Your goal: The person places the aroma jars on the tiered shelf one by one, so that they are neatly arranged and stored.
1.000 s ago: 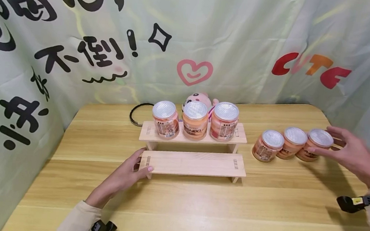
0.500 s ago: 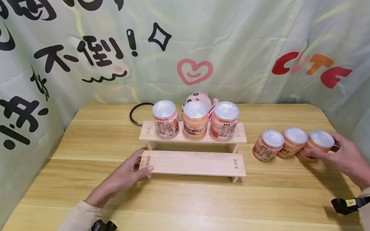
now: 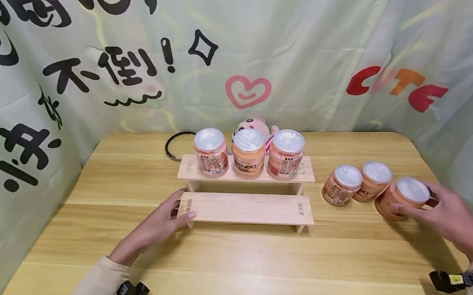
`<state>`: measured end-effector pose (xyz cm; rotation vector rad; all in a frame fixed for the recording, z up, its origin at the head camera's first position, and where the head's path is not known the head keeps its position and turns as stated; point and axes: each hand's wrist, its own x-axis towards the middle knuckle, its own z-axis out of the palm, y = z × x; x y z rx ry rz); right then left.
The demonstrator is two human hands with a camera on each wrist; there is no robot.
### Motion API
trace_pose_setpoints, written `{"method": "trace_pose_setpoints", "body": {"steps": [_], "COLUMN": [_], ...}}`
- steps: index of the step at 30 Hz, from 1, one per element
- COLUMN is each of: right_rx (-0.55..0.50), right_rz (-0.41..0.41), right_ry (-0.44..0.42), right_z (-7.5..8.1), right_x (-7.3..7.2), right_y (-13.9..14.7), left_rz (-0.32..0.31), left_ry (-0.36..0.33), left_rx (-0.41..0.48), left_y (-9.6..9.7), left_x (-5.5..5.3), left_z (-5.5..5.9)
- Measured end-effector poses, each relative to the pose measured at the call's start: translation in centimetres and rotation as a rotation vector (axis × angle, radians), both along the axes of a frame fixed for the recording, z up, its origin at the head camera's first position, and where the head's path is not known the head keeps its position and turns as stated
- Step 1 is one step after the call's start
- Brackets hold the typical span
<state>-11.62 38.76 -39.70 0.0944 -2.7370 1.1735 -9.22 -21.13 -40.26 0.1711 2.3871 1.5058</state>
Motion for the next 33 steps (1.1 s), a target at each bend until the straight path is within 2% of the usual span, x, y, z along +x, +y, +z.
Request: {"method": "trace_pose_setpoints", "body": {"steps": [11,20,27,33], "right_rx": [0.053,0.073,0.007,0.026], "right_rz": [0.063,0.117,0.257,0.401], "right_ry": [0.050,0.060,0.148,0.200], "right_z": [0.6,3.4,4.8,5.6], "right_x": [2.0,3.5,4.0,3.6], "right_y": [-1.9,-5.4,-9.2,-12.3], "left_rz": [0.027,0.003,0.001,0.001], "left_ry": [-0.018,-0.003,-0.003,-0.002], "left_rx": [-0.014,0.005,0.010,0.007], "left_y": [0.0,0.0,0.1,0.1], "left_x": [0.0,0.1,0.1,0.0], "left_z": [0.0,0.2,0.3,0.2]}}
